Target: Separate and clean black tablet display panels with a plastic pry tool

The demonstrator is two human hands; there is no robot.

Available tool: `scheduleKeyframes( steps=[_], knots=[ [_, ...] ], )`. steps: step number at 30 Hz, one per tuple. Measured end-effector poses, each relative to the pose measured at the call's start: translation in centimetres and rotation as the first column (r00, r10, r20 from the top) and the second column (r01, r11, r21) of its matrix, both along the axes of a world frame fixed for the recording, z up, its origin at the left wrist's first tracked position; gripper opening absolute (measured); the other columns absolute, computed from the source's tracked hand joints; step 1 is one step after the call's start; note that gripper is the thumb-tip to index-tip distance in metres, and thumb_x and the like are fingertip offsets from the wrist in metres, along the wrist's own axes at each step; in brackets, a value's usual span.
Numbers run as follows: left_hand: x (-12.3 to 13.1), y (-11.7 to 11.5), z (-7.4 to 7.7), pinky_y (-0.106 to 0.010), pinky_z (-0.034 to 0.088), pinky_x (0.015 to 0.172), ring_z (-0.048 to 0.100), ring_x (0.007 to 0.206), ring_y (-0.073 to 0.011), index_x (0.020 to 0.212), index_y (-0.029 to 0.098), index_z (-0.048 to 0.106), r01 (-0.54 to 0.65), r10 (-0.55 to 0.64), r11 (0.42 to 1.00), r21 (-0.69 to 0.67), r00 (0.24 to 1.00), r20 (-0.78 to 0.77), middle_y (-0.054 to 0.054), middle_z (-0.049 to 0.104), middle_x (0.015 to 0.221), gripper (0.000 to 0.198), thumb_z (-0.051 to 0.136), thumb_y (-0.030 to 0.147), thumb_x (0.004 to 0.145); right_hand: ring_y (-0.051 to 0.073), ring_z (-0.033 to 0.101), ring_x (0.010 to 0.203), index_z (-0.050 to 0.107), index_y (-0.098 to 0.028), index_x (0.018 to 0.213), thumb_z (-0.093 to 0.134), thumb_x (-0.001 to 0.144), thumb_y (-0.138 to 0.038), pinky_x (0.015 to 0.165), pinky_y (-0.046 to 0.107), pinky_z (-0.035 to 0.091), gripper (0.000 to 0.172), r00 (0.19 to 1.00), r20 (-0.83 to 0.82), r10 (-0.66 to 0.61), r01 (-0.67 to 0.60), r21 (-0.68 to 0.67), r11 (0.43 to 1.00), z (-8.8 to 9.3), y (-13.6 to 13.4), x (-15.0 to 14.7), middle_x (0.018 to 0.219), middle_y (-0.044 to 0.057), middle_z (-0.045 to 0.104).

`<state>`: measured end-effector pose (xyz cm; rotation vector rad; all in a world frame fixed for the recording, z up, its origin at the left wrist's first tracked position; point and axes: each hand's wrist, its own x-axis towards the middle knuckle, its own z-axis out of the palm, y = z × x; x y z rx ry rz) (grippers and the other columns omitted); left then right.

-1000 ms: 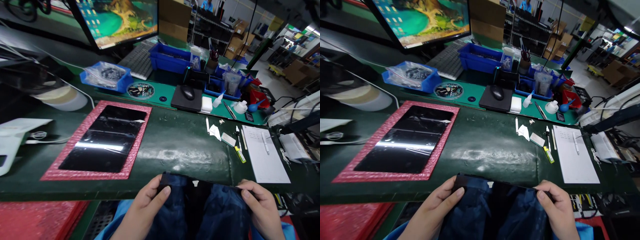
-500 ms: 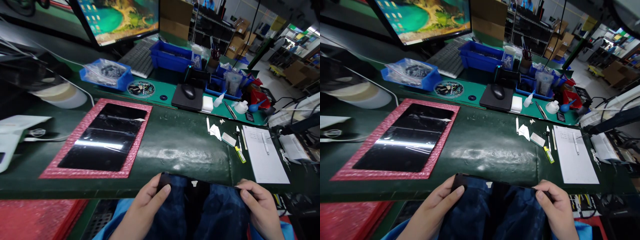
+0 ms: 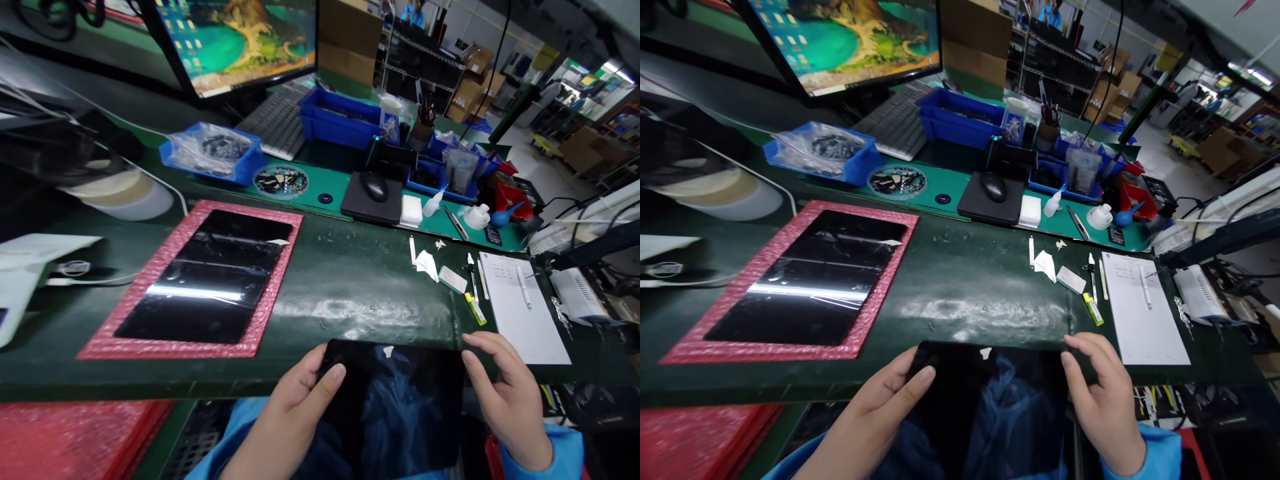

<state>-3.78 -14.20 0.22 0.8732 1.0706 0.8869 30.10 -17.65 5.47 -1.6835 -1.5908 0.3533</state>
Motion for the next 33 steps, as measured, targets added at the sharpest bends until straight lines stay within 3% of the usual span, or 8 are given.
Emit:
scheduleKeyframes(
  steps=[2,4,6,13,18,24,30,33],
  knots=[
    [0.4,0.3,-0.3,-0.058,0.064,0.132,0.084,0.138,-0.0466,0.137,0.027,0.095,-0.005,0.005,1.000,0.007,1.000,-0.022,-0.014,0.097,0.138,0.068,0.089,0.081,0.097,0.034,0.091,0.104,0.094,-0.034,0.124,0.085,0.110,-0.027,0.096,0.049,0.074,0.019,0.975,0.136,0.176,-0.186,0.062,0.981,0.6,0.9,-1.7,0.113,0.007,0.095],
    [0.7,0.5,-0.6,-0.059,0.066,0.131,0.084,0.139,-0.0478,0.138,0.026,0.095,-0.003,0.003,1.000,0.003,0.999,-0.043,-0.015,0.097,0.139,0.070,0.089,0.083,0.097,0.031,0.090,0.094,0.090,-0.032,0.126,0.079,0.111,-0.019,0.088,0.048,0.074,0.023,0.902,0.248,0.353,-0.379,0.067,0.923,0.8,1.8,-3.8,0.105,0.005,0.094],
    [0.9,0.6,-0.7,-0.059,0.066,0.130,0.083,0.142,-0.0485,0.141,0.027,0.094,0.007,-0.007,1.000,0.006,0.998,-0.059,-0.014,0.096,0.142,0.073,0.087,0.085,0.096,0.030,0.089,0.087,0.087,-0.029,0.122,0.071,0.115,-0.017,0.080,0.047,0.075,0.021,0.839,0.370,0.398,-0.456,0.081,0.886,0.4,2.9,-5.8,0.100,0.004,0.093],
    [1.5,0.4,0.2,-0.061,0.067,0.129,0.087,0.133,-0.0477,0.139,0.028,0.096,0.018,-0.016,0.999,0.035,0.999,-0.047,-0.012,0.098,0.138,0.070,0.087,0.082,0.096,0.030,0.087,0.080,0.087,-0.026,0.108,0.065,0.116,-0.015,0.075,0.046,0.072,0.026,0.733,0.602,0.316,-0.463,0.100,0.881,-1.6,5.5,-8.5,0.098,0.007,0.094],
    [2.0,0.6,1.3,-0.058,0.072,0.121,0.090,0.122,-0.0446,0.138,0.028,0.096,0.031,-0.032,0.999,0.026,0.999,0.013,-0.011,0.099,0.130,0.063,0.090,0.074,0.095,0.028,0.085,0.077,0.086,-0.027,0.100,0.068,0.113,-0.013,0.073,0.045,0.068,0.026,0.685,0.663,0.303,-0.477,0.093,0.874,-1.5,5.9,-8.9,0.096,0.007,0.095],
    [2.1,0.6,2.1,-0.056,0.073,0.117,0.090,0.117,-0.0439,0.135,0.028,0.097,0.052,-0.053,0.997,0.052,0.999,0.010,-0.012,0.099,0.132,0.057,0.086,0.070,0.098,0.029,0.083,0.074,0.089,-0.027,0.105,0.066,0.111,-0.008,0.073,0.045,0.068,0.031,0.632,0.716,0.295,-0.474,0.055,0.879,-1.5,6.2,-9.2,0.089,0.006,0.092],
    [1.9,0.4,2.2,-0.057,0.071,0.119,0.089,0.121,-0.0447,0.136,0.028,0.096,0.056,-0.055,0.997,0.060,0.998,-0.016,-0.011,0.099,0.134,0.055,0.081,0.067,0.100,0.027,0.079,0.067,0.083,-0.028,0.090,0.068,0.111,-0.010,0.066,0.045,0.063,0.031,0.619,0.734,0.281,-0.459,0.048,0.887,-1.3,6.6,-9.6,0.080,0.005,0.087],
    [1.9,0.5,1.9,-0.057,0.072,0.119,0.090,0.121,-0.0447,0.133,0.028,0.097,0.040,-0.040,0.998,0.055,0.999,-0.008,-0.011,0.099,0.134,0.053,0.083,0.066,0.098,0.026,0.082,0.071,0.085,-0.025,0.097,0.068,0.111,-0.011,0.070,0.043,0.064,0.027,0.628,0.727,0.279,-0.476,0.075,0.876,-1.0,6.6,-9.5,0.086,0.003,0.090]
  ],
)
